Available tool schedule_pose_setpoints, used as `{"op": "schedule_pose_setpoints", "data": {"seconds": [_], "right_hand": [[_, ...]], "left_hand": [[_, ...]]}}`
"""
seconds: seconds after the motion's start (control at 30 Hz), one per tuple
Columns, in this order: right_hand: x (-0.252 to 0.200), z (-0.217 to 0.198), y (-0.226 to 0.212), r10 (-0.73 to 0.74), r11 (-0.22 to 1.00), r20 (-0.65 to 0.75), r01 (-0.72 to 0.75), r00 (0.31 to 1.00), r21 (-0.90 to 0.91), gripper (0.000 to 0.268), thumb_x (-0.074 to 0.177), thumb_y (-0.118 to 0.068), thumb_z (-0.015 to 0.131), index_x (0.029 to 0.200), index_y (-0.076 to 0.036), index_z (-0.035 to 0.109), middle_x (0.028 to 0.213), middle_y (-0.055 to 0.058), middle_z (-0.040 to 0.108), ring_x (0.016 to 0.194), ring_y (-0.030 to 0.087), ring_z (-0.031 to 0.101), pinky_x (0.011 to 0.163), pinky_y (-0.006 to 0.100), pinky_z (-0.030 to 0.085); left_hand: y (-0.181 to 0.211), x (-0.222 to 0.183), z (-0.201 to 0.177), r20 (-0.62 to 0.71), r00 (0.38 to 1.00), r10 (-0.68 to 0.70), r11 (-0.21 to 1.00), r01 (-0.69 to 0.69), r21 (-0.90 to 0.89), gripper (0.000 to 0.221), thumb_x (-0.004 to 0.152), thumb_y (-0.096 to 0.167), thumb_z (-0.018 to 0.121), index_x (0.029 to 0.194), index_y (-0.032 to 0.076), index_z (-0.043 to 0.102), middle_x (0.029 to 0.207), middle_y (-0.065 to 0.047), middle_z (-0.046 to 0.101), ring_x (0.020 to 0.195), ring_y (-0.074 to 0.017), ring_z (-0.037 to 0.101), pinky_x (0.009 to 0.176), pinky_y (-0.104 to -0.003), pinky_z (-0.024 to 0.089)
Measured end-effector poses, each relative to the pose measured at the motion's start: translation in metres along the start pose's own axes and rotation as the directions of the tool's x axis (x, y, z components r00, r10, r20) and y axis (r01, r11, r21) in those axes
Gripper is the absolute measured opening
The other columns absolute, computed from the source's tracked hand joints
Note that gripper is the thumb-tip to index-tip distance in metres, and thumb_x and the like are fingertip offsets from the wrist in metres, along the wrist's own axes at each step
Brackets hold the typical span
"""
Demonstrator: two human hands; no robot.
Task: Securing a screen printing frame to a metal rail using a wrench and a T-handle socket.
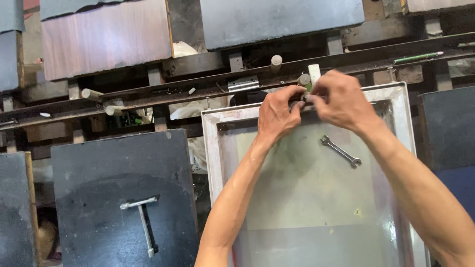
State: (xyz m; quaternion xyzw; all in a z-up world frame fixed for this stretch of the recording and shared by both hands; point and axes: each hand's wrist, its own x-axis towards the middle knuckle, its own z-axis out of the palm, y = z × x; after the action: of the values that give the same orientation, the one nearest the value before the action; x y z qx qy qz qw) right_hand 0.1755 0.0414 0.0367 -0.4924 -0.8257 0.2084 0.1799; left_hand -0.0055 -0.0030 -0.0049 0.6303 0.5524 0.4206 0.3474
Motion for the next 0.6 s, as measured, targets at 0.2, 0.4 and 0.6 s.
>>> {"op": "schedule_pose_setpoints", "data": {"seconds": [0.2,0.4,0.6], "right_hand": [[-0.028,-0.012,0.035,-0.060,0.980,-0.121,0.035,0.991,-0.197,0.050,0.081,-0.030,0.087,0.123,-0.008,0.070,0.106,0.011,0.062,0.105,0.035,0.059,0.092,0.046,0.044],[-0.023,0.013,0.056,-0.053,0.994,-0.105,0.062,0.993,0.088,0.039,0.087,-0.039,0.086,0.112,-0.012,0.071,0.101,0.007,0.069,0.103,0.029,0.062,0.088,0.038,0.042],[-0.024,0.021,0.072,-0.112,0.991,-0.136,0.121,0.984,0.056,0.038,0.089,-0.043,0.085,0.110,-0.014,0.073,0.094,0.006,0.069,0.096,0.029,0.065,0.084,0.040,0.047]], "left_hand": [[-0.008,0.000,0.004,-0.002,1.000,0.032,0.999,-0.032,0.005,0.034,0.082,0.006,0.074,0.113,0.021,0.073,0.100,-0.005,0.078,0.101,-0.0312,0.075,0.092,-0.044,0.059],[0.002,-0.002,-0.003,-0.026,0.996,0.086,0.982,-0.089,-0.169,0.032,0.091,0.005,0.073,0.121,0.017,0.072,0.104,-0.010,0.078,0.104,-0.0334,0.075,0.094,-0.046,0.059],[0.002,-0.001,0.001,-0.043,0.991,0.124,0.983,-0.128,-0.132,0.033,0.092,0.007,0.075,0.123,0.019,0.071,0.107,-0.010,0.077,0.105,-0.0323,0.075,0.095,-0.047,0.059]]}}
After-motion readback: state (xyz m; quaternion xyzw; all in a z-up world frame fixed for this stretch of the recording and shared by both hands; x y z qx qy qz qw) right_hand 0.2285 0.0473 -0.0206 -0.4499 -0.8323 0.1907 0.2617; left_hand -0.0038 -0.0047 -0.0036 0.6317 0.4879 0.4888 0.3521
